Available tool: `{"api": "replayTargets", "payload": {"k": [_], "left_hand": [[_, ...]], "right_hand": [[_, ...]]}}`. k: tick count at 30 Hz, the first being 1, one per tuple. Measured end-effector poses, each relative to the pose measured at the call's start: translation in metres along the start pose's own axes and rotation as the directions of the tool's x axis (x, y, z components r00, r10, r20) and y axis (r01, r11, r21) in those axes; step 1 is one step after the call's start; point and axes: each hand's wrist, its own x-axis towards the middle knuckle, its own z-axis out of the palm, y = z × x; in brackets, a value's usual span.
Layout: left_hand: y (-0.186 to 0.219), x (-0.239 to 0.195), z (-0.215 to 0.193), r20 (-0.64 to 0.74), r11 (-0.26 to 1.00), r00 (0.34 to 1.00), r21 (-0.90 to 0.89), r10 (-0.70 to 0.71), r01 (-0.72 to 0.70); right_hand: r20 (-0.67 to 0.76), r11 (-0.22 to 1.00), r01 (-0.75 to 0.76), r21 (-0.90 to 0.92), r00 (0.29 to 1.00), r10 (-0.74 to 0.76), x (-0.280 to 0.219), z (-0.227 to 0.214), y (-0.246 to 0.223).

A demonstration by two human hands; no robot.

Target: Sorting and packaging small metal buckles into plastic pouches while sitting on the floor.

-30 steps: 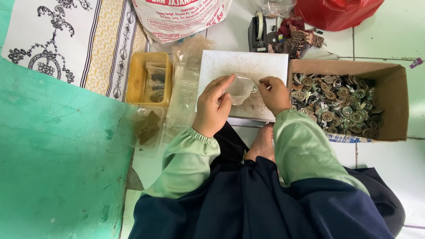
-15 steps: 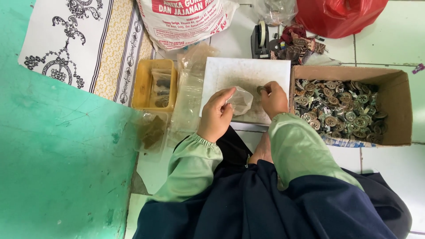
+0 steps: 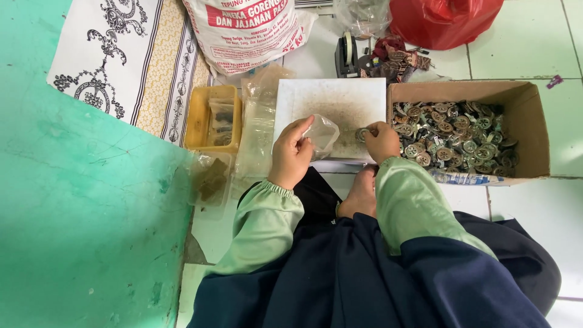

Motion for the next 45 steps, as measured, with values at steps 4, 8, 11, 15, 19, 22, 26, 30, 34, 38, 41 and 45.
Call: {"api": "replayTargets", "payload": {"k": [4,8,11,15,19,22,26,30,34,38,41,45], "left_hand": [[-0.003,-0.004,-0.004,-0.009,1.000,1.000,0.016,-0.002,0.002],[-0.001,-0.004,-0.002,-0.006,1.000,1.000,0.000,-0.007,0.007],[0.001,-0.004,0.000,-0.003,1.000,1.000,-0.002,-0.019,0.019],[-0.004,-0.003,0.006,0.003,1.000,1.000,-0.020,-0.021,0.021],[-0.006,-0.002,0.011,0.017,0.999,0.999,-0.028,-0.030,0.031],[-0.011,0.001,0.014,0.019,1.000,1.000,-0.013,-0.022,0.022],[-0.003,0.003,0.021,0.023,1.000,1.000,-0.013,-0.003,0.003],[-0.001,0.010,0.018,0.010,0.999,0.999,0.023,0.033,-0.033],[-0.011,0.010,0.012,-0.010,1.000,1.000,-0.017,-0.013,0.013],[-0.009,0.009,0.013,0.004,1.000,1.000,-0.028,-0.003,0.003],[-0.010,0.006,0.013,0.021,0.999,1.000,-0.041,-0.012,0.012],[-0.009,0.003,0.012,0.024,0.999,1.000,-0.053,-0.003,0.004]], "right_hand": [[0.026,0.996,0.003,-0.094,1.000,-0.001,-0.015,-0.001,0.000],[0.010,0.969,0.090,-0.232,0.996,-0.090,-0.013,-0.005,0.000],[0.034,0.981,0.069,-0.179,0.997,-0.064,-0.020,-0.020,-0.007],[0.038,0.995,0.081,-0.054,0.996,-0.079,-0.036,-0.042,-0.027],[-0.070,0.985,0.155,0.078,0.986,-0.149,-0.042,-0.059,-0.054],[-0.382,0.854,0.421,0.307,0.876,-0.294,-0.061,-0.089,-0.111],[-0.445,0.560,0.828,0.026,0.511,-0.735,-0.081,-0.123,-0.181],[-0.367,0.489,0.871,-0.040,0.442,-0.818,-0.066,-0.119,-0.192],[-0.344,0.629,0.777,0.021,0.596,-0.725,-0.033,-0.101,-0.133],[0.185,0.873,0.326,-0.362,0.944,-0.275,-0.013,-0.052,-0.061],[0.129,0.782,0.263,-0.565,0.964,-0.231,-0.018,-0.012,-0.016],[0.055,0.711,0.275,-0.647,0.947,-0.317,-0.023,0.004,0.004]]}}
